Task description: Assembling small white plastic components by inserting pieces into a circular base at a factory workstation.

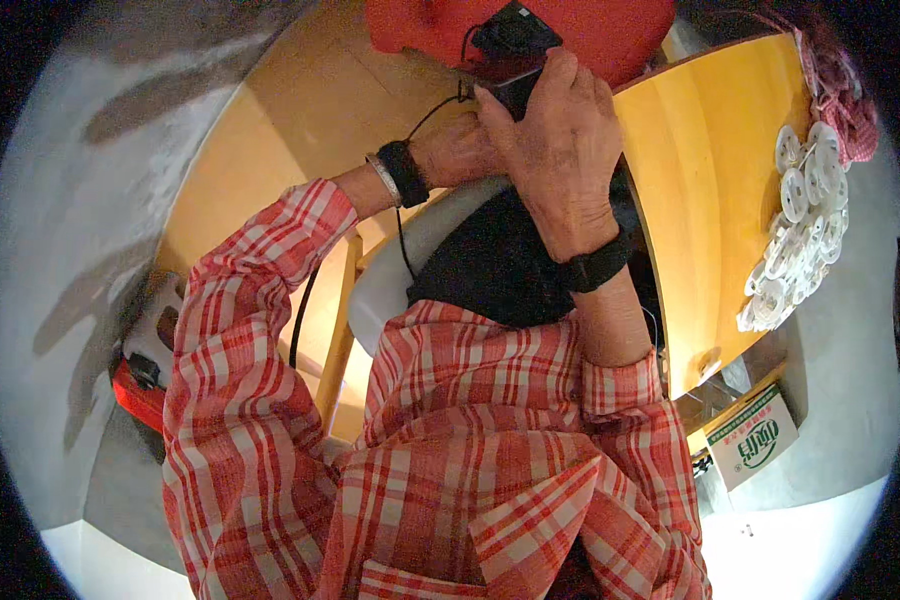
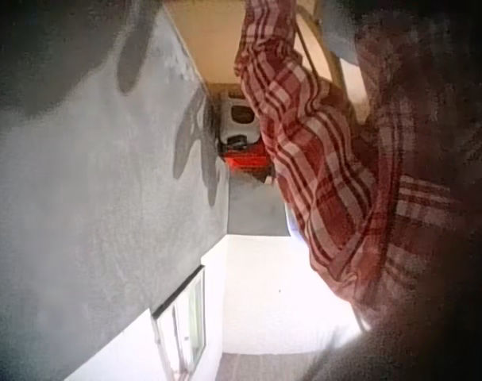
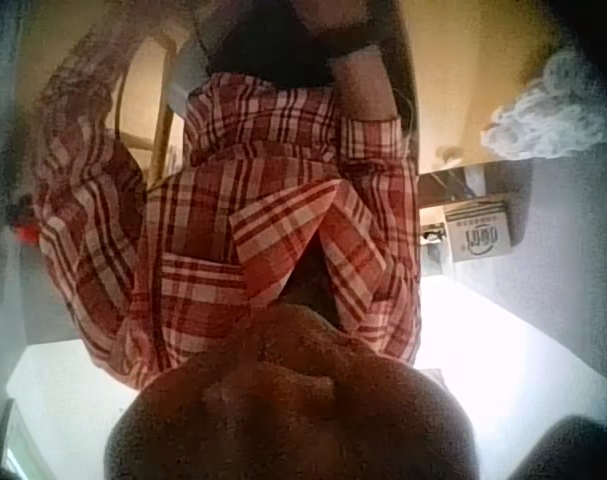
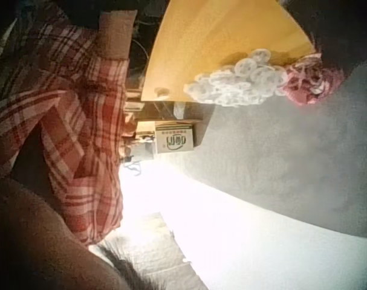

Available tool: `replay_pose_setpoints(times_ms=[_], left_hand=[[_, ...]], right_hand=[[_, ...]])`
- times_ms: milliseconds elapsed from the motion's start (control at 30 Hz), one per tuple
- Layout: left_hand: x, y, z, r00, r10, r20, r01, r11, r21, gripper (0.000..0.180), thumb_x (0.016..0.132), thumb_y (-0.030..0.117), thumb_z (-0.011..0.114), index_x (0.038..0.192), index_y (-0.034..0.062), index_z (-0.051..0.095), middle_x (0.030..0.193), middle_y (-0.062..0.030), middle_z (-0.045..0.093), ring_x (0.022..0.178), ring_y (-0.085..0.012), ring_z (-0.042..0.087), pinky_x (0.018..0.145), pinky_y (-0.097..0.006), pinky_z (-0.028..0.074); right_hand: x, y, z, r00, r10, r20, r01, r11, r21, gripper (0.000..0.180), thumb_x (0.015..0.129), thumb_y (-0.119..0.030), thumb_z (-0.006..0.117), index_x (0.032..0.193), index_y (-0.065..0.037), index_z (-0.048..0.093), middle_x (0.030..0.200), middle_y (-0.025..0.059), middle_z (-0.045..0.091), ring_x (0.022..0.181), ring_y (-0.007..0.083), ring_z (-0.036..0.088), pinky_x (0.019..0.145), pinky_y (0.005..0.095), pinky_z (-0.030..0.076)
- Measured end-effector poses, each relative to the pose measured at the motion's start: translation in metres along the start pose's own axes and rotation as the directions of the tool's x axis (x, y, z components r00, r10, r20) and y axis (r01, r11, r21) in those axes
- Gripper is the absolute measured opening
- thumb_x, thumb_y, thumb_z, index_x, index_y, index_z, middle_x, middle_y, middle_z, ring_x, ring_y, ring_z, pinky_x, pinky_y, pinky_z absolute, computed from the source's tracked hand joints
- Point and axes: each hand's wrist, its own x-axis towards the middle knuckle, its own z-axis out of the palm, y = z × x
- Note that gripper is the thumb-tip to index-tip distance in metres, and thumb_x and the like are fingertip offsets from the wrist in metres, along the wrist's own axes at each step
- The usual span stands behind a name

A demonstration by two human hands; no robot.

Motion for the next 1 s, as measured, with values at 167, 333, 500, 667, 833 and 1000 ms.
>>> replay_pose_setpoints(times_ms=[167,333,500,667,833,1000], left_hand=[[-0.016,-0.012,0.015,0.991,-0.082,0.103,0.127,0.806,-0.578,0.032,0.082,0.018,0.050,0.112,0.0066,0.053,0.109,-0.0162,0.054,0.102,-0.0297,0.051,0.089,-0.040,0.040],[-0.011,-0.005,0.005,0.994,0.015,0.112,-0.013,1.000,-0.021,0.032,0.080,0.017,0.050,0.111,0.0070,0.054,0.102,-0.0156,0.058,0.095,-0.0302,0.055,0.085,-0.041,0.043],[-0.014,0.000,0.001,0.980,-0.009,0.199,0.010,1.000,-0.002,0.028,0.080,0.016,0.050,0.106,0.0076,0.057,0.094,-0.0149,0.060,0.084,-0.0308,0.059,0.076,-0.040,0.048],[0.007,0.012,-0.025,0.942,0.097,0.320,-0.114,0.993,0.034,0.021,0.077,0.014,0.051,0.094,0.0076,0.060,0.087,-0.0135,0.061,0.079,-0.0281,0.061,0.065,-0.035,0.051],[0.001,0.015,-0.016,0.969,0.214,0.122,-0.240,0.934,0.266,0.015,0.076,0.013,0.051,0.087,0.0069,0.059,0.083,-0.0121,0.057,0.073,-0.0285,0.058,0.063,-0.035,0.050],[-0.017,-0.005,-0.045,0.972,-0.109,-0.208,0.141,0.979,0.149,0.017,0.073,0.011,0.056,0.089,0.0060,0.057,0.083,-0.0122,0.053,0.073,-0.0296,0.054,0.066,-0.036,0.049]], right_hand=[[-0.003,-0.009,0.009,0.997,0.030,0.074,-0.020,0.990,-0.137,0.050,0.069,-0.035,0.071,0.091,0.003,0.046,0.080,0.0182,0.057,0.076,0.0339,0.058,0.065,0.0385,0.050],[-0.006,-0.005,0.025,0.994,0.068,0.089,-0.051,0.982,-0.183,0.052,0.071,-0.036,0.070,0.093,0.004,0.045,0.084,0.0187,0.057,0.079,0.0343,0.058,0.066,0.0386,0.050],[-0.009,0.004,0.037,0.985,0.101,0.138,-0.095,0.994,-0.045,0.050,0.073,-0.039,0.068,0.088,0.004,0.048,0.078,0.0224,0.058,0.075,0.0368,0.059,0.065,0.0411,0.050],[-0.005,0.014,0.042,0.929,0.246,0.278,-0.230,0.969,-0.090,0.053,0.070,-0.043,0.070,0.089,0.003,0.050,0.077,0.0180,0.061,0.074,0.0317,0.063,0.068,0.0369,0.052],[-0.004,0.031,0.055,0.895,0.319,0.312,-0.377,0.915,0.145,0.049,0.069,-0.042,0.070,0.088,0.001,0.055,0.087,0.0179,0.064,0.077,0.0358,0.063,0.070,0.0405,0.051],[-0.010,0.059,0.076,0.817,0.306,0.488,-0.563,0.602,0.566,0.059,0.069,-0.048,0.070,0.102,0.000,0.060,0.081,0.0088,0.064,0.071,0.0215,0.061,0.067,0.0333,0.048]])
